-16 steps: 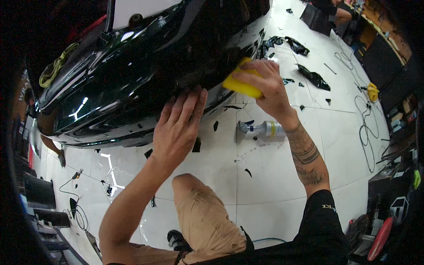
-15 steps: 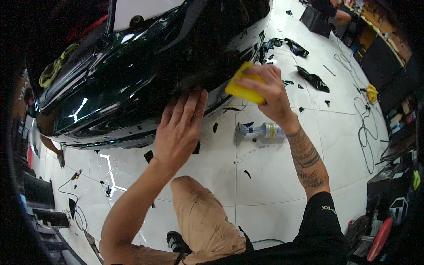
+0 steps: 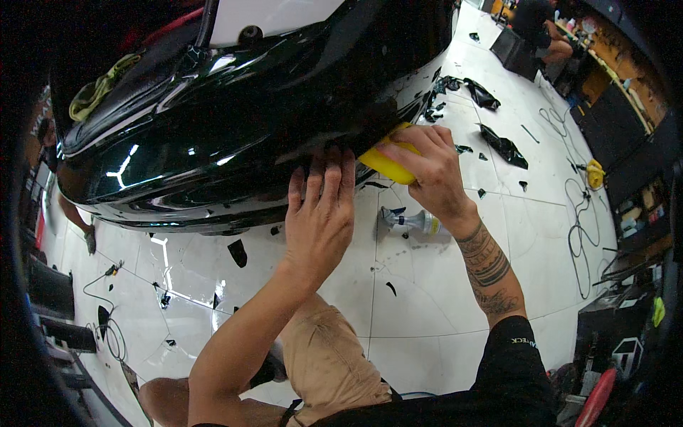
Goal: The person kneels by the rear bumper of a dark car and applies a vinyl wrap using a yellow squeegee and a metal trim tool. They smooth the film, tuck edges into crevices, and trim excess material along the bumper contours.
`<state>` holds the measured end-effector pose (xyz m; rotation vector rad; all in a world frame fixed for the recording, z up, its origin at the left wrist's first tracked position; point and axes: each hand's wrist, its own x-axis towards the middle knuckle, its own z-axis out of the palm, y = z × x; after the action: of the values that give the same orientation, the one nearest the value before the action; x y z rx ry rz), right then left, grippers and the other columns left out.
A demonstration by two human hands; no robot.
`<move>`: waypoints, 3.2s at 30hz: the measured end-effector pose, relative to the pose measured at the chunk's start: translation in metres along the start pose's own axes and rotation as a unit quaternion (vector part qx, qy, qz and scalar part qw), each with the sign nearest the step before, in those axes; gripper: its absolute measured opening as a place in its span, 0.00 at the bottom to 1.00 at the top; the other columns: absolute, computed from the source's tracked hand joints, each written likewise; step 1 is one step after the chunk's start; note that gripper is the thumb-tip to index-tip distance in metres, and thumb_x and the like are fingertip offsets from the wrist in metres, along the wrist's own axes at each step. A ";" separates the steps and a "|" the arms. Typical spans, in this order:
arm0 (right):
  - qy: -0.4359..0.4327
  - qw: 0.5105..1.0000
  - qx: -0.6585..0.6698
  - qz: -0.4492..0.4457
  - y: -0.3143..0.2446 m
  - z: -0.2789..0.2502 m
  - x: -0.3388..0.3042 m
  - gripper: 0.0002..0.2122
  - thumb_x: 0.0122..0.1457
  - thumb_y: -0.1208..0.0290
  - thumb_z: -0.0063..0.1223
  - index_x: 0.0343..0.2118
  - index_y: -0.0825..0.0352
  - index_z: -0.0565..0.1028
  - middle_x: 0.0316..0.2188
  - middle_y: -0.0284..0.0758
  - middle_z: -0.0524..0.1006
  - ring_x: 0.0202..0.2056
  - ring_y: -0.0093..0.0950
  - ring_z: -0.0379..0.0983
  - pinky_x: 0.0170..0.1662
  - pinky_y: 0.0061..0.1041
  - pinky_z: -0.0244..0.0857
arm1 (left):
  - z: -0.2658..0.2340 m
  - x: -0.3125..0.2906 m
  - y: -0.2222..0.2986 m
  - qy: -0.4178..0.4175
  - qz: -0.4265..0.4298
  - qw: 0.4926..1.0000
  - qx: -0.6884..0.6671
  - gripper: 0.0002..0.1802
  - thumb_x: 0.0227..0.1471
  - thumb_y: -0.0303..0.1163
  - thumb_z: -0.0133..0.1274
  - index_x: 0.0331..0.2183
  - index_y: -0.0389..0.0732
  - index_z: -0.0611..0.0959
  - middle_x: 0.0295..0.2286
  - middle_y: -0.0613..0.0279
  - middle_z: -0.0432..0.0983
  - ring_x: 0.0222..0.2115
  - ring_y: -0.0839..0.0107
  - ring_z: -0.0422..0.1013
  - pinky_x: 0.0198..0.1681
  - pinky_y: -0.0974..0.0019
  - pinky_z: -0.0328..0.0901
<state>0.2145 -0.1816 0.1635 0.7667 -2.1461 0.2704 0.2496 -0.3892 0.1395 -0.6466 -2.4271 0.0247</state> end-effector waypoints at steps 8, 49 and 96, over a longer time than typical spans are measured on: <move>-0.102 0.994 -0.029 0.016 -0.003 -0.013 0.035 0.06 0.47 0.75 0.51 0.29 0.61 0.78 0.31 0.34 0.73 0.37 0.34 0.70 0.41 0.34 0.60 | -0.018 0.007 0.011 -0.009 0.023 0.996 -0.090 0.37 0.40 0.30 0.57 0.56 0.36 0.69 0.55 0.53 0.59 0.52 0.56 0.60 0.49 0.53 0.59; -0.060 0.995 0.044 -0.068 -0.032 -0.009 0.033 0.11 0.45 0.79 0.55 0.34 0.63 0.78 0.30 0.33 0.76 0.34 0.31 0.73 0.39 0.32 0.64 | -0.017 -0.042 -0.040 0.050 -0.073 0.993 -0.084 0.43 0.36 0.25 0.54 0.59 0.40 0.67 0.53 0.51 0.61 0.54 0.51 0.58 0.57 0.49 0.52; -0.133 0.987 0.001 -0.090 -0.110 0.004 0.071 0.10 0.45 0.80 0.55 0.33 0.66 0.77 0.26 0.32 0.73 0.27 0.27 0.69 0.28 0.26 0.59 | -0.011 -0.028 -0.087 0.172 -0.179 0.962 -0.115 0.09 0.47 0.23 0.56 0.35 0.42 0.80 0.36 0.59 0.73 0.42 0.58 0.64 0.42 0.52 0.50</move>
<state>0.2448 -0.3012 0.2075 1.0407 -2.3035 0.0778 0.2365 -0.4800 0.1472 -0.2706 -2.1852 -0.4848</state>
